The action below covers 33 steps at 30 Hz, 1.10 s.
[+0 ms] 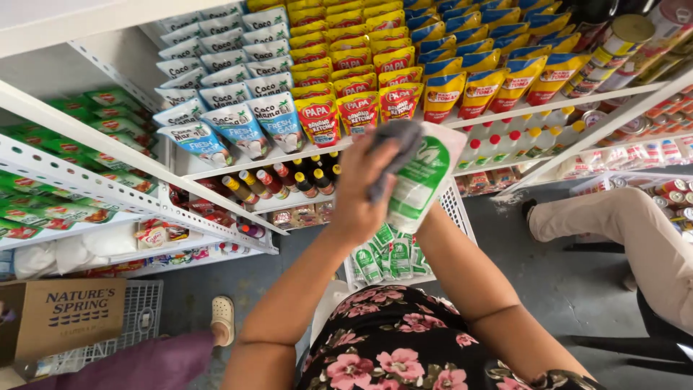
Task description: Wiping down pouches with a cloth and arranging them on grocery shelves.
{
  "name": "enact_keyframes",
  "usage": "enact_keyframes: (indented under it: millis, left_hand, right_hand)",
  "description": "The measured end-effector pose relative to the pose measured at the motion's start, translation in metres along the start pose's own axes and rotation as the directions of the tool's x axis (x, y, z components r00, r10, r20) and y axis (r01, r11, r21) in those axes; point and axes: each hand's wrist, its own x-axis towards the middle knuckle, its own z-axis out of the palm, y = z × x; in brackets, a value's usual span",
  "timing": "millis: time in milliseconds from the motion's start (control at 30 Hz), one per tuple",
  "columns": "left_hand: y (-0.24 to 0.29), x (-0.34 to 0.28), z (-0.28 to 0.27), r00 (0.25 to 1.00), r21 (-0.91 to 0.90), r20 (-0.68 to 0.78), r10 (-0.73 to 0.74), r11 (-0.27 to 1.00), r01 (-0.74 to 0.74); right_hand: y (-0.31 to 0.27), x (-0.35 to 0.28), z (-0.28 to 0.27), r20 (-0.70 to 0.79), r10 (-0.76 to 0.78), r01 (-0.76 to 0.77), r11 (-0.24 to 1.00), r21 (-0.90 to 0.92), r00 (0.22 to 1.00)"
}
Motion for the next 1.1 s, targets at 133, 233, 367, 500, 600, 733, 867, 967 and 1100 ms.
enact_keyframes:
  millis: [133,233,367,500,600,733,867,967,1100]
  left_hand:
    - [0.006,0.008,-0.008,0.978,0.136,0.146,0.149,0.976,-0.169]
    - [0.002,0.001,-0.031,0.956,0.122,0.275,0.106,0.982,-0.144]
    - [-0.017,-0.010,-0.066,0.947,0.046,0.312,0.083,0.994,-0.102]
    - [-0.049,-0.017,-0.109,0.947,-0.119,0.290,-0.141,0.976,0.182]
    - [-0.045,0.003,-0.132,0.989,-0.188,0.101,-0.110,0.974,0.128]
    - [-0.031,0.027,-0.157,0.997,-0.151,-0.040,-0.059,0.987,0.052]
    - [-0.009,0.053,-0.177,0.990,-0.094,-0.135,-0.038,0.995,0.025]
    - [0.013,0.078,-0.203,0.990,-0.049,-0.136,0.020,0.998,-0.027]
    - [0.061,0.098,-0.250,0.987,-0.122,0.010,0.159,0.980,-0.157]
  right_hand:
    - [0.019,0.018,0.010,-0.171,-0.148,0.137,0.988,-0.072,0.974]
    - [0.024,0.031,0.011,-0.269,-0.222,0.173,0.966,-0.193,0.937]
    - [0.028,0.047,0.006,-0.224,-0.212,0.169,0.966,-0.196,0.951]
    - [0.018,0.060,-0.010,-0.111,-0.052,0.073,0.978,0.195,0.992]
    - [0.022,0.075,-0.006,-0.030,0.039,-0.021,0.899,0.437,0.999]
    - [0.027,0.096,0.025,-0.134,0.019,0.019,0.962,0.273,0.991]
    - [0.043,0.109,0.088,-0.330,-0.299,0.120,0.876,-0.468,0.895]
    - [0.049,0.118,0.106,-0.242,-0.484,0.118,0.601,-0.790,0.841]
    - [0.054,0.137,0.128,0.029,-0.577,0.185,0.214,-0.959,0.817]
